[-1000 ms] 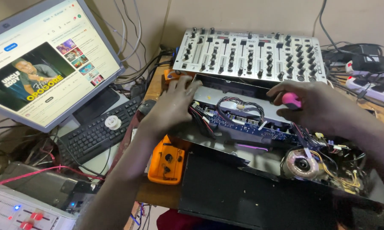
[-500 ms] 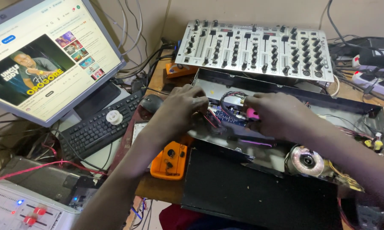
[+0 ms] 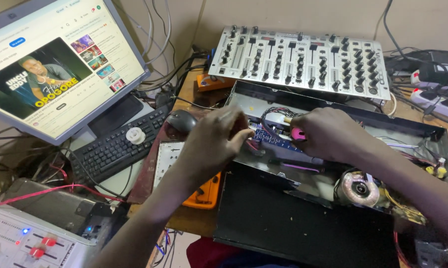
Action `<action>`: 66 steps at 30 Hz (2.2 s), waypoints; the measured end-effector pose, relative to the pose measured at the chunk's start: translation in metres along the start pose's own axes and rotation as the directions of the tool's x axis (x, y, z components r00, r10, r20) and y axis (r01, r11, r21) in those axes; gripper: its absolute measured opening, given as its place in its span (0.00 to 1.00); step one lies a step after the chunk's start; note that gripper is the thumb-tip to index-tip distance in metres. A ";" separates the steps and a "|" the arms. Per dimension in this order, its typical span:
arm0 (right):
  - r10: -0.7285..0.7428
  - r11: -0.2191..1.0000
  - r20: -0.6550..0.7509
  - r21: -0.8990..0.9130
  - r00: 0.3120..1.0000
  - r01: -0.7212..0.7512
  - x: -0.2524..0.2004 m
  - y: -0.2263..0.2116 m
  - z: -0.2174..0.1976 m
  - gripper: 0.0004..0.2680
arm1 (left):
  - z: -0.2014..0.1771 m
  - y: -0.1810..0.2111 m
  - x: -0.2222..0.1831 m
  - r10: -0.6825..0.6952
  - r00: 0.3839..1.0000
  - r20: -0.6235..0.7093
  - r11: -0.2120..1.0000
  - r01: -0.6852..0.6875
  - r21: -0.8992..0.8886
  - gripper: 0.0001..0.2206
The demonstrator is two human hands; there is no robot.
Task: The person uses a screwdriver to remove screws from an internal circuit board and the rear panel of an audio mixer. The person handles the screws, the internal board, and the mixer housing while using the tool.
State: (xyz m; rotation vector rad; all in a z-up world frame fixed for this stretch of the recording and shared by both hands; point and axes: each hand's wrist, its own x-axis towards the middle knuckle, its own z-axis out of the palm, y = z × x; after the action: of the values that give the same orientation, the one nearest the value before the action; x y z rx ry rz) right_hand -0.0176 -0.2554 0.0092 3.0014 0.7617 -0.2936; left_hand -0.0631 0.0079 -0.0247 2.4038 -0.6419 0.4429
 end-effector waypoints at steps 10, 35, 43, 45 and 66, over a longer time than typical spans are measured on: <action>0.005 0.999 0.059 0.046 0.998 -0.008 -0.002 -0.002 -0.006 0.10 | 0.062 -0.010 0.028 -0.136 0.784 0.606 0.946 -0.080 0.315 0.07; 0.004 0.999 0.030 0.034 1.000 -0.005 -0.009 -0.005 -0.002 0.10 | 0.014 0.016 0.026 -0.164 0.612 0.774 0.983 0.036 0.180 0.16; 0.013 1.000 0.014 0.020 1.000 -0.013 -0.001 0.003 0.016 0.09 | 0.016 0.026 0.024 -0.202 0.607 0.769 0.964 -0.014 0.264 0.16; 0.016 1.000 0.014 0.017 1.000 -0.016 -0.004 -0.001 0.010 0.10 | 0.029 0.017 0.026 -0.196 0.609 0.769 0.964 -0.023 0.263 0.15; 0.003 0.999 -0.012 0.044 1.000 -0.002 -0.001 -0.002 0.013 0.10 | 0.061 -0.009 0.033 -0.167 0.714 0.680 0.927 -0.120 0.354 0.08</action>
State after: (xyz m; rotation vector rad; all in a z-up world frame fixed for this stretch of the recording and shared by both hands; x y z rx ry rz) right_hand -0.0217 -0.2554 -0.0035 3.0473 0.7622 -0.2970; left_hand -0.0213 -0.0355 -0.0606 2.9465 -0.9040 -0.4653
